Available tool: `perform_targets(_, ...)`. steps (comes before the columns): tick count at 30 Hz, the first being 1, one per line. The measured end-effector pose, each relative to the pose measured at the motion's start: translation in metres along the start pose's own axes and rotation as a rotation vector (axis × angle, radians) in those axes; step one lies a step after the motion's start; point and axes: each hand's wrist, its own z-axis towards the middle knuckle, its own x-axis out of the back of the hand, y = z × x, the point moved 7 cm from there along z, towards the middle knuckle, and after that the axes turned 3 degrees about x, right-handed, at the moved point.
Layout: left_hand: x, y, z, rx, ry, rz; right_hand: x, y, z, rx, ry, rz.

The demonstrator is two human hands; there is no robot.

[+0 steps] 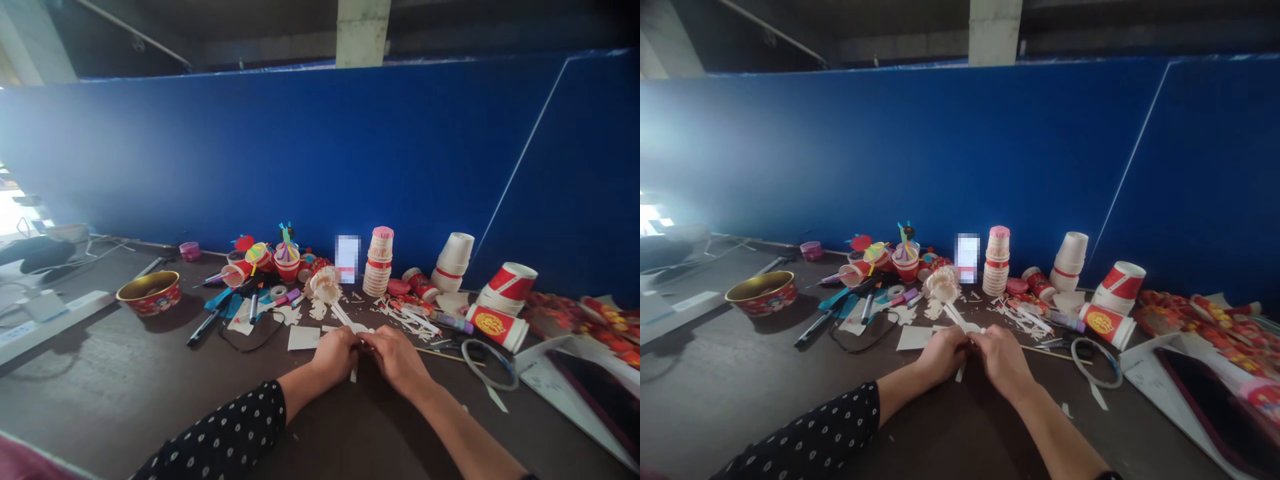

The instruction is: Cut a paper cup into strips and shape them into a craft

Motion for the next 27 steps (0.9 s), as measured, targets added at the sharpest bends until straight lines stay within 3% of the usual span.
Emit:
perform_targets(4, 0.0, 0.0, 0.0, 0.0, -0.005, -0.018, 0.01, 0.007, -0.002, 0.017, 0.074, 0.075)
perform_targets(7, 0.0, 0.001, 0.001, -0.034, 0.008, -0.052, 0.02, 0.028, -0.007, -0.067, 0.156, 0.07)
perform_targets(14, 0.003, 0.004, -0.001, -0.094, -0.019, -0.079, 0.025, 0.078, -0.025, -0.334, 0.034, -0.069)
perform_targets(20, 0.007, 0.005, -0.004, -0.072, -0.027, -0.126, 0.023, 0.08, -0.03, -0.349, -0.117, -0.124)
perform_targets(27, 0.01, 0.007, -0.008, -0.11, 0.007, -0.258, 0.021, 0.075, -0.028, -0.327, -0.108, -0.142)
